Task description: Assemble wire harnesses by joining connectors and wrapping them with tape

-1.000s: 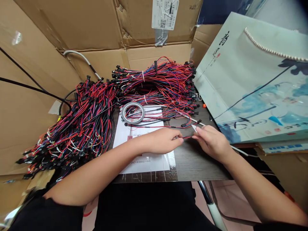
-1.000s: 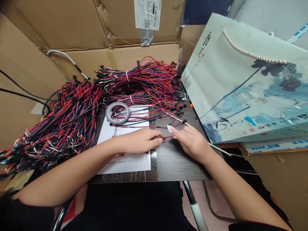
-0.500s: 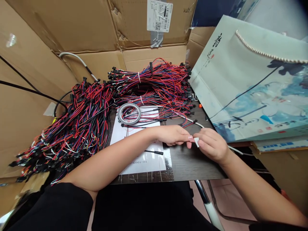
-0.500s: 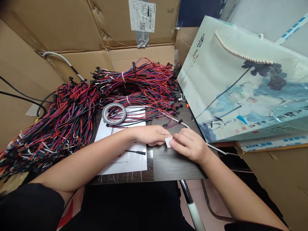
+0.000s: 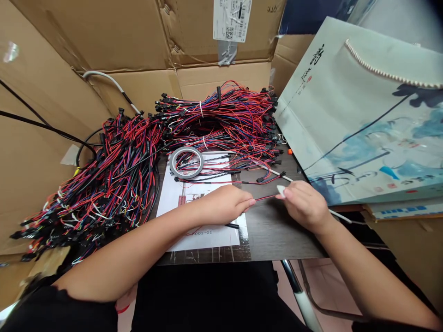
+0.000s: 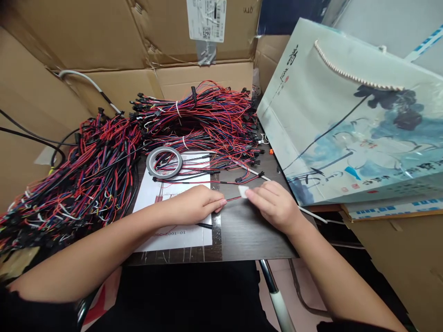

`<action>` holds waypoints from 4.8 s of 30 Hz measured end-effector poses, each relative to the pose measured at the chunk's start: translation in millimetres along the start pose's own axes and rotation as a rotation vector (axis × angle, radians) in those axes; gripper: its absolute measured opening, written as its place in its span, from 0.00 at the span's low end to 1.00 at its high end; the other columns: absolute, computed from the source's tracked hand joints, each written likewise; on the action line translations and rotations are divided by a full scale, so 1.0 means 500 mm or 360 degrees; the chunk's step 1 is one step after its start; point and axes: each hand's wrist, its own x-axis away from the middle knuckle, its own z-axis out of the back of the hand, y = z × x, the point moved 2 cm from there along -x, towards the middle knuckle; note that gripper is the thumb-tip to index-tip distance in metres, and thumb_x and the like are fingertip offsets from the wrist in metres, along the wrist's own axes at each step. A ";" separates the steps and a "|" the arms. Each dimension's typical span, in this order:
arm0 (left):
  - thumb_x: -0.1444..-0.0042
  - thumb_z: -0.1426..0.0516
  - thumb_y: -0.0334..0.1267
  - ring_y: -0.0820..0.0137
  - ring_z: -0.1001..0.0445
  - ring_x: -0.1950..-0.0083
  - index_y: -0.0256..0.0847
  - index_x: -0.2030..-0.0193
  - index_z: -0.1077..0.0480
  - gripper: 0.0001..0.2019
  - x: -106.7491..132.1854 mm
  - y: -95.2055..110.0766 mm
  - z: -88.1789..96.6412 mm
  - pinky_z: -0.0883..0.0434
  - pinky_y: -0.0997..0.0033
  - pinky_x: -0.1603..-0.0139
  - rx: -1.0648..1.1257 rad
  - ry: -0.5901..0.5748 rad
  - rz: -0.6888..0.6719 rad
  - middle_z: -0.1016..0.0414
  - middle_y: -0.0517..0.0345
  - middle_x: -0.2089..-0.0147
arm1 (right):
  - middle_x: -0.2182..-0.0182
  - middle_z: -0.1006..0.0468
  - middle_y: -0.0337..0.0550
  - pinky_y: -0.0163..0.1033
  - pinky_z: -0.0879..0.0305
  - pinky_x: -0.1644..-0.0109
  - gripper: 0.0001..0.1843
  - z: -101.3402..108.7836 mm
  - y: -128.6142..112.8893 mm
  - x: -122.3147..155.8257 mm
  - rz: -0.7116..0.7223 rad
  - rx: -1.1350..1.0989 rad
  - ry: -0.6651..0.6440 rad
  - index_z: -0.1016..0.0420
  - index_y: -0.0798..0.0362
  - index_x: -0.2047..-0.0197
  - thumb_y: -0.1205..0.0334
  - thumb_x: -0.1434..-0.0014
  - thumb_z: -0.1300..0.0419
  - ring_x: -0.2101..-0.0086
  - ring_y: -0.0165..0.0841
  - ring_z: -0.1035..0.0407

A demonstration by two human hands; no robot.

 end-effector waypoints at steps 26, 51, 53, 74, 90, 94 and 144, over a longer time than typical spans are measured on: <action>0.31 0.56 0.43 0.76 0.33 0.78 0.40 0.70 0.36 0.18 0.144 -0.095 0.047 0.40 0.74 0.69 -0.0103 0.0019 0.0271 0.27 0.64 0.78 | 0.68 0.23 0.40 0.41 0.30 0.63 0.46 -0.015 0.027 0.017 -0.0371 0.0065 -0.0113 0.57 0.43 0.26 0.72 0.39 0.39 0.70 0.35 0.30; 0.32 0.53 0.40 0.71 0.29 0.66 0.40 0.66 0.31 0.15 0.150 -0.147 0.050 0.41 0.72 0.66 -0.0719 0.0315 0.0147 0.27 0.58 0.69 | 0.68 0.20 0.37 0.40 0.27 0.58 0.45 -0.026 0.033 0.023 -0.0599 -0.0014 -0.0273 0.61 0.48 0.25 0.67 0.37 0.39 0.68 0.33 0.25; 0.32 0.52 0.39 0.69 0.28 0.61 0.39 0.66 0.30 0.15 0.147 -0.155 0.050 0.38 0.71 0.61 -0.0725 0.0335 0.0057 0.26 0.57 0.65 | 0.69 0.20 0.37 0.39 0.27 0.59 0.45 -0.027 0.033 0.023 -0.0613 -0.0030 -0.0286 0.61 0.49 0.25 0.67 0.37 0.39 0.69 0.33 0.25; 0.32 0.50 0.40 0.68 0.25 0.57 0.38 0.60 0.23 0.15 0.147 -0.164 0.052 0.33 0.69 0.54 -0.0566 0.0462 -0.0023 0.22 0.55 0.62 | 0.65 0.17 0.39 0.43 0.29 0.60 0.44 -0.018 0.042 0.034 -0.0660 0.0199 -0.0384 0.56 0.50 0.25 0.63 0.37 0.38 0.66 0.39 0.25; 0.32 0.50 0.38 0.68 0.26 0.58 0.38 0.63 0.24 0.15 0.139 -0.164 0.043 0.34 0.68 0.55 -0.0569 0.0458 -0.0064 0.22 0.55 0.62 | 0.64 0.18 0.43 0.43 0.34 0.61 0.31 -0.001 0.012 0.004 -0.0431 0.0415 -0.0341 0.33 0.50 0.35 0.67 0.41 0.35 0.67 0.36 0.27; 0.33 0.50 0.38 0.68 0.26 0.57 0.38 0.62 0.24 0.15 0.138 -0.163 0.042 0.34 0.68 0.55 -0.0557 0.0440 -0.0030 0.22 0.54 0.62 | 0.62 0.20 0.45 0.43 0.33 0.59 0.22 -0.008 -0.010 -0.047 -0.0455 0.0380 -0.0264 0.28 0.49 0.43 0.67 0.41 0.36 0.64 0.38 0.27; 0.34 0.46 0.38 0.70 0.25 0.61 0.39 0.59 0.21 0.12 0.152 -0.171 0.058 0.34 0.70 0.59 -0.0507 0.0676 -0.0084 0.20 0.57 0.62 | 0.68 0.25 0.43 0.45 0.34 0.56 0.34 -0.108 -0.092 -0.142 -0.0556 -0.0173 -0.0867 0.53 0.51 0.26 0.59 0.32 0.46 0.66 0.38 0.33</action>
